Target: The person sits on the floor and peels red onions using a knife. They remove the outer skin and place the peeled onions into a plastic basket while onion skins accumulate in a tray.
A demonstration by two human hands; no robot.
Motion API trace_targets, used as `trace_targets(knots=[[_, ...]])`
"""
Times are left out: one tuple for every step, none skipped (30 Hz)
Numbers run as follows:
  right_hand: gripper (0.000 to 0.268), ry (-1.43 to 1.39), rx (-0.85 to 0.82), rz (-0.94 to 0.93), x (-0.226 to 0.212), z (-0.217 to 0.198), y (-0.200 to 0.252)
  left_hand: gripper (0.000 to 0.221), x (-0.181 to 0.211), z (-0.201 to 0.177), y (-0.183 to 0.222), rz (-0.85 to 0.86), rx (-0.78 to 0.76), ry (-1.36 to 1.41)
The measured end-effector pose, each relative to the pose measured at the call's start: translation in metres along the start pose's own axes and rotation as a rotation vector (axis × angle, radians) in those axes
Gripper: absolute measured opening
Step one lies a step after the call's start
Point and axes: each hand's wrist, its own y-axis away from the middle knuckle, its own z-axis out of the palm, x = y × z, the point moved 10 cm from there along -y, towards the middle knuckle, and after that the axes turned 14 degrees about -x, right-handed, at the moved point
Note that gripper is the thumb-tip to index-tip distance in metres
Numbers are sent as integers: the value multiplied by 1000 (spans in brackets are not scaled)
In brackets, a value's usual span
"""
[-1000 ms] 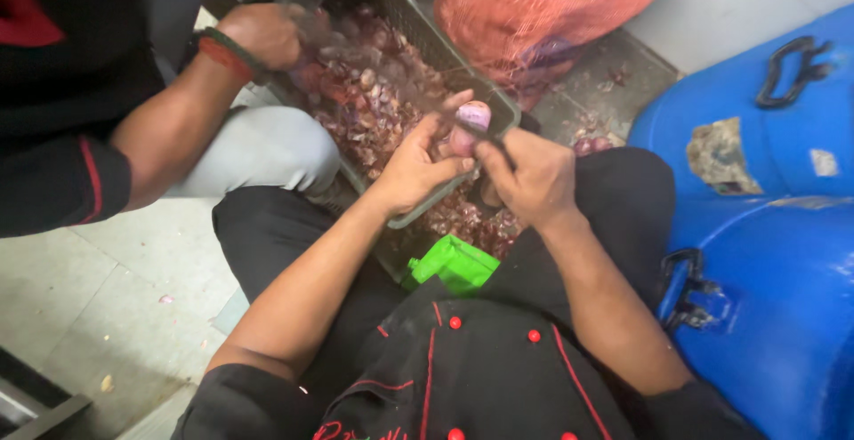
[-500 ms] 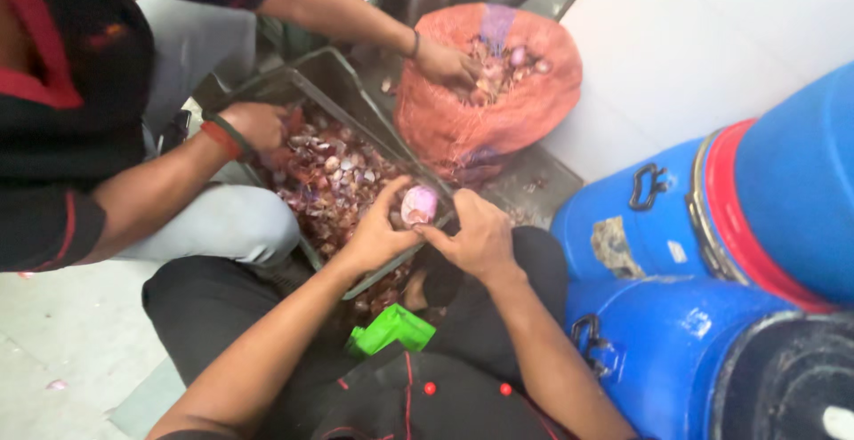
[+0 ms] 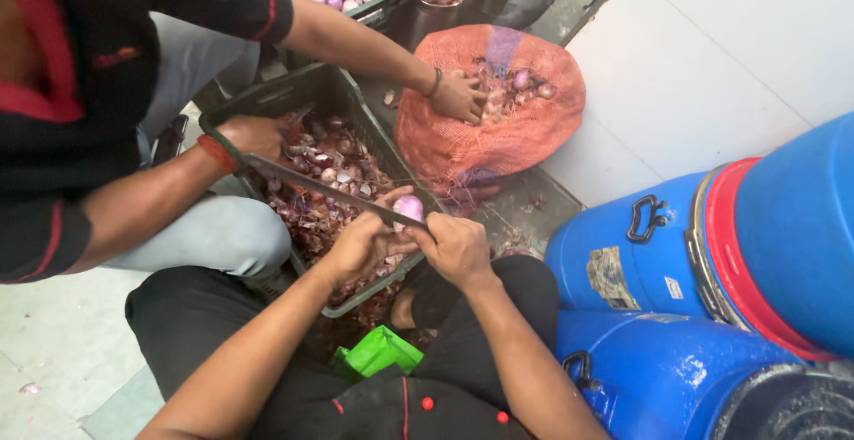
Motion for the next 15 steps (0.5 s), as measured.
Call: trace_targets(knots=[[38, -17, -8, -10, 1, 2, 2, 61, -3, -6, 1, 4, 23, 22], [37, -13, -16, -20, 1, 5, 4, 58, -5, -13, 3, 8, 47, 42], [37, -9, -24, -30, 0, 8, 7, 56, -7, -19, 5, 12, 71, 62], [36, -5, -29, -43, -3, 12, 8, 55, -8, -28, 8, -3, 125, 16], [36, -17, -34, -44, -5, 16, 10, 53, -9, -36, 13, -18, 180, -29], [36, -28, -40, -46, -7, 20, 13, 52, -9, -43, 17, -32, 233, -75], [36, -39, -46, -49, -10, 25, 15, 47, -10, -46, 21, -52, 241, -82], [36, -55, -44, -37, -10, 28, 18, 44, -13, -49, 23, -73, 251, -86], [36, -72, -42, -25, -9, 31, 21, 41, -15, -52, 26, -93, 261, -90], [36, -94, -49, -11, -9, 36, 24, 43, -16, -53, 26, -95, 242, -14], [37, -53, -45, 3, -5, 40, 22, 46, -15, -56, 21, -95, 223, 61], [39, -23, -58, 20, -5, 46, 27, 50, -22, -56, 29, -97, 219, 151], [41, 8, -72, 37, -3, 52, 31, 57, -22, -64, 30, -102, 242, 154], [40, -58, -51, 78, 4, 55, 34, 65, -22, -72, 33, -103, 272, 161], [40, -123, -30, 122, 11, 56, 40, 66, -23, -61, 32, -68, 128, 213]])
